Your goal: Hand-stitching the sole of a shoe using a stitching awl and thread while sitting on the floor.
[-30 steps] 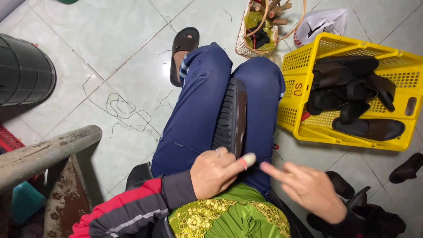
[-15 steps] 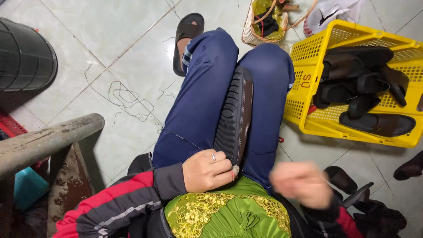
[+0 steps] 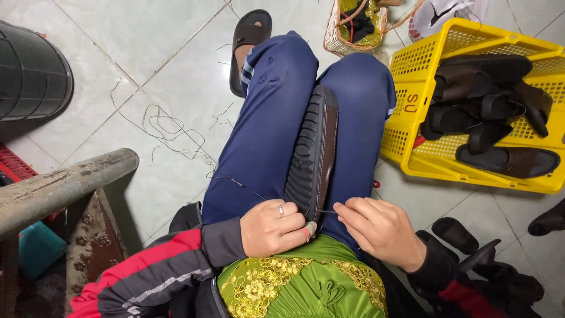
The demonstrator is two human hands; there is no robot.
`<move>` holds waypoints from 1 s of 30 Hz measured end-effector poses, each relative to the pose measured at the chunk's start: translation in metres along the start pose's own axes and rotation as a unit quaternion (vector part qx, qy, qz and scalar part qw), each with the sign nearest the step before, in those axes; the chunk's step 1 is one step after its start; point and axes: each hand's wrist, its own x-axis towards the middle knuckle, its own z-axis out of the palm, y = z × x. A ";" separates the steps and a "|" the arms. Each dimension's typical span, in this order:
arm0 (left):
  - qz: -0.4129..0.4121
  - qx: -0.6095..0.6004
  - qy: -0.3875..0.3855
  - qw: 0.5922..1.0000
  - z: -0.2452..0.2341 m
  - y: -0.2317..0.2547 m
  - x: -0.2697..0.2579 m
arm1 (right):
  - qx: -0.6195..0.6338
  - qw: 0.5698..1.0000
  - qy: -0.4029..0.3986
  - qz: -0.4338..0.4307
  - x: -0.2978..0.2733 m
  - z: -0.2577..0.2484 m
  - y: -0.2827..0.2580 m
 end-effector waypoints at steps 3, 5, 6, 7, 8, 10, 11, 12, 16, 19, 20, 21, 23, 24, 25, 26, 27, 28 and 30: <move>0.002 0.003 0.009 1.000 0.001 0.001 0.000 | 0.009 1.000 -0.010 -0.007 0.003 -0.002 0.003; 0.000 0.002 0.015 1.000 0.001 0.001 0.000 | 0.047 0.998 -0.024 -0.016 0.004 -0.001 0.007; 0.000 0.003 0.016 1.000 0.001 0.001 0.000 | 0.046 0.998 -0.024 -0.017 0.001 0.003 0.009; 0.000 0.000 0.014 1.000 0.001 0.001 0.000 | 0.214 0.976 -0.037 0.013 -0.002 0.006 0.011; 0.000 -0.003 0.013 1.000 0.001 0.001 0.000 | 0.376 0.924 -0.050 0.042 -0.005 0.010 0.014; 0.001 -0.018 0.010 1.000 0.002 -0.001 0.000 | 0.603 0.795 0.015 0.067 -0.031 0.007 0.022; 0.002 -0.036 0.003 0.999 0.002 -0.002 -0.001 | 0.788 0.604 0.080 0.090 -0.045 0.006 0.025; 0.002 -0.036 0.003 0.999 -0.001 0.000 -0.001 | 0.788 0.603 0.081 0.090 -0.051 -0.011 0.030; -0.158 -0.037 -0.027 0.986 -0.009 -0.001 -0.002 | 0.724 0.600 0.339 0.030 -0.067 -0.041 0.046; -0.270 -0.014 -0.090 0.959 -0.008 -0.001 -0.009 | 0.530 0.807 0.212 0.152 -0.038 -0.018 0.026; -0.291 -0.029 -0.115 0.949 -0.007 -0.001 -0.012 | 0.343 0.909 0.054 0.230 -0.023 -0.007 0.015; -0.293 -0.031 -0.116 0.949 -0.011 -0.002 -0.008 | 0.344 0.908 0.052 0.232 -0.017 -0.003 0.010; -0.314 -0.301 -0.128 0.891 -0.021 -0.007 0.000 | 0.254 0.960 -0.013 0.118 -0.003 0.006 0.001; -0.315 -0.300 -0.127 0.891 -0.021 -0.012 0.003 | 0.254 0.960 -0.013 0.117 -0.007 0.009 0.000; -0.324 -0.389 -0.089 0.858 -0.021 -0.016 0.006 | 0.306 0.939 -0.015 0.156 -0.013 0.011 -0.002; -0.329 -0.473 -0.049 0.816 -0.021 -0.021 0.009 | 0.356 0.914 -0.017 0.195 -0.020 0.013 -0.003; -0.331 -0.476 -0.050 0.813 -0.023 -0.026 0.016 | 0.357 0.913 -0.019 0.198 -0.020 0.013 -0.002; -0.330 -0.564 -0.040 0.756 -0.025 -0.032 0.024 | 0.386 0.899 -0.025 0.203 -0.020 0.012 -0.002; -0.325 -0.646 -0.026 0.690 -0.020 -0.049 0.040 | 0.413 0.886 -0.033 0.206 -0.016 0.013 0.002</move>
